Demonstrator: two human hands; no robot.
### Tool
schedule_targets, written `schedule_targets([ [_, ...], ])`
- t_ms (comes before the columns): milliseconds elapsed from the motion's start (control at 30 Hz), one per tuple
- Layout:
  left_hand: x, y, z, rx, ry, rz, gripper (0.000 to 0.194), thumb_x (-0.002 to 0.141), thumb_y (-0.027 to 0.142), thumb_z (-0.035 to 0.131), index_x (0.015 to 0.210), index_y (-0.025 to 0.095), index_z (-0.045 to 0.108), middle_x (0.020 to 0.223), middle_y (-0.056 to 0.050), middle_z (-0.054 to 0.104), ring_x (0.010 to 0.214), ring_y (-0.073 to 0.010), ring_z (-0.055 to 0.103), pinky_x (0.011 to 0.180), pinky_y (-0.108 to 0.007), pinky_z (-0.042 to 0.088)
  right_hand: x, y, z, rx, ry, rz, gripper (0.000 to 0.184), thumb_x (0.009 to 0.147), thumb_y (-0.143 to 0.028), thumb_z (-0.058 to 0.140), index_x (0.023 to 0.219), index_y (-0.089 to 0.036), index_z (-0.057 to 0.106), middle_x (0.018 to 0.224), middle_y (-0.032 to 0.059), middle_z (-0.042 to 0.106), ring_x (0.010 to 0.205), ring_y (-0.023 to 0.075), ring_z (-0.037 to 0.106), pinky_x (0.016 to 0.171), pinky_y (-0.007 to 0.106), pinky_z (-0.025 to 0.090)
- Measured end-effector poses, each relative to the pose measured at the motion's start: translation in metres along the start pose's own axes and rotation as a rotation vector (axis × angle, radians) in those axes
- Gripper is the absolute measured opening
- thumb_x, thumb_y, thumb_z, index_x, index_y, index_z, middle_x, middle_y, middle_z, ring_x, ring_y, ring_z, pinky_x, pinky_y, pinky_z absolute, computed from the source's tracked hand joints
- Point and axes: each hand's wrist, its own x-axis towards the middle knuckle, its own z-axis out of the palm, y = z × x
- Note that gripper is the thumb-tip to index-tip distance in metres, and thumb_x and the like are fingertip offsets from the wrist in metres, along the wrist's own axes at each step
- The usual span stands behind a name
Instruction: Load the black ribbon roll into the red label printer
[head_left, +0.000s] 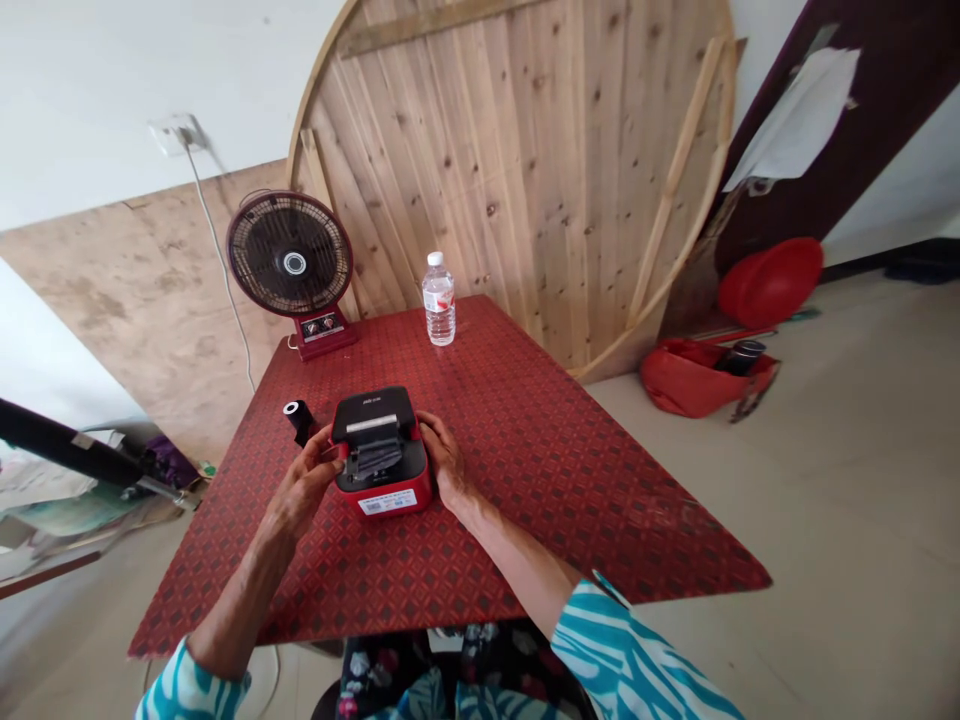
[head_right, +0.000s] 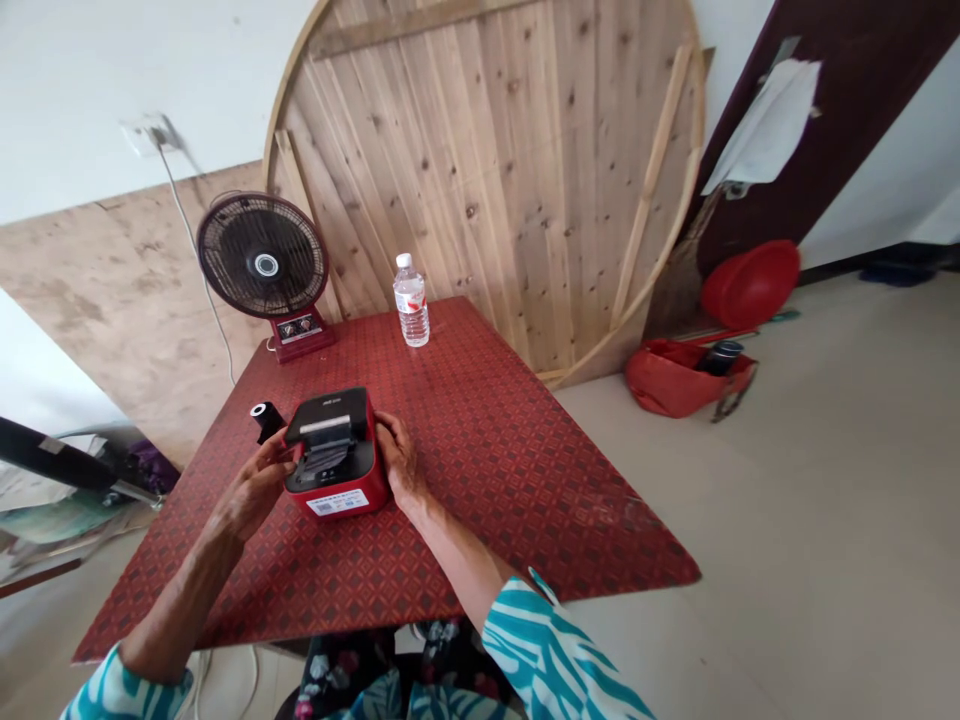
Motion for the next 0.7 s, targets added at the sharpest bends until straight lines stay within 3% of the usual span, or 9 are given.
schedule_targets([
  [267,-0.002,-0.001,0.005,0.004,0.066,0.024,0.062,0.062,0.026,0.076,0.122,0.019,0.062,0.110,-0.010,0.070,0.104,-0.0282,0.065,0.086,-0.036,0.051,0.003,0.006,-0.001,-0.007,-0.007,-0.037,0.034,0.080,-0.047,0.056,0.106,-0.027,0.066,0.116,0.0022,0.068,0.110,0.0236,0.058,0.093,0.038,0.045],
  [467,-0.007,0.007,0.000,0.120,0.045,-0.014,0.058,0.064,0.035,0.079,0.118,0.017,0.063,0.106,-0.010,0.072,0.097,-0.0279,0.067,0.083,-0.035,0.051,0.004,0.006,-0.003,-0.012,-0.018,-0.063,0.034,0.080,-0.047,0.057,0.106,-0.027,0.067,0.112,0.0019,0.069,0.111,0.0226,0.057,0.095,0.038,0.043],
  [600,-0.010,0.025,0.005,0.377,0.081,0.179,0.045,0.068,0.040,0.078,0.107,0.019,0.070,0.112,-0.010,0.070,0.106,-0.0279,0.063,0.090,-0.035,0.048,0.004,0.005,-0.002,-0.012,-0.023,-0.063,0.034,0.081,-0.048,0.056,0.106,-0.028,0.067,0.108,0.0014,0.069,0.109,0.0217,0.058,0.095,0.037,0.043],
  [700,0.001,0.041,0.020,0.620,-0.030,0.310,0.026,0.071,0.037,0.075,0.093,0.023,0.076,0.102,-0.008,0.072,0.100,-0.0265,0.064,0.091,-0.034,0.047,0.004,0.004,-0.002,-0.012,-0.024,-0.060,0.033,0.081,-0.046,0.056,0.106,-0.027,0.067,0.106,0.0014,0.069,0.109,0.0217,0.058,0.096,0.037,0.043],
])
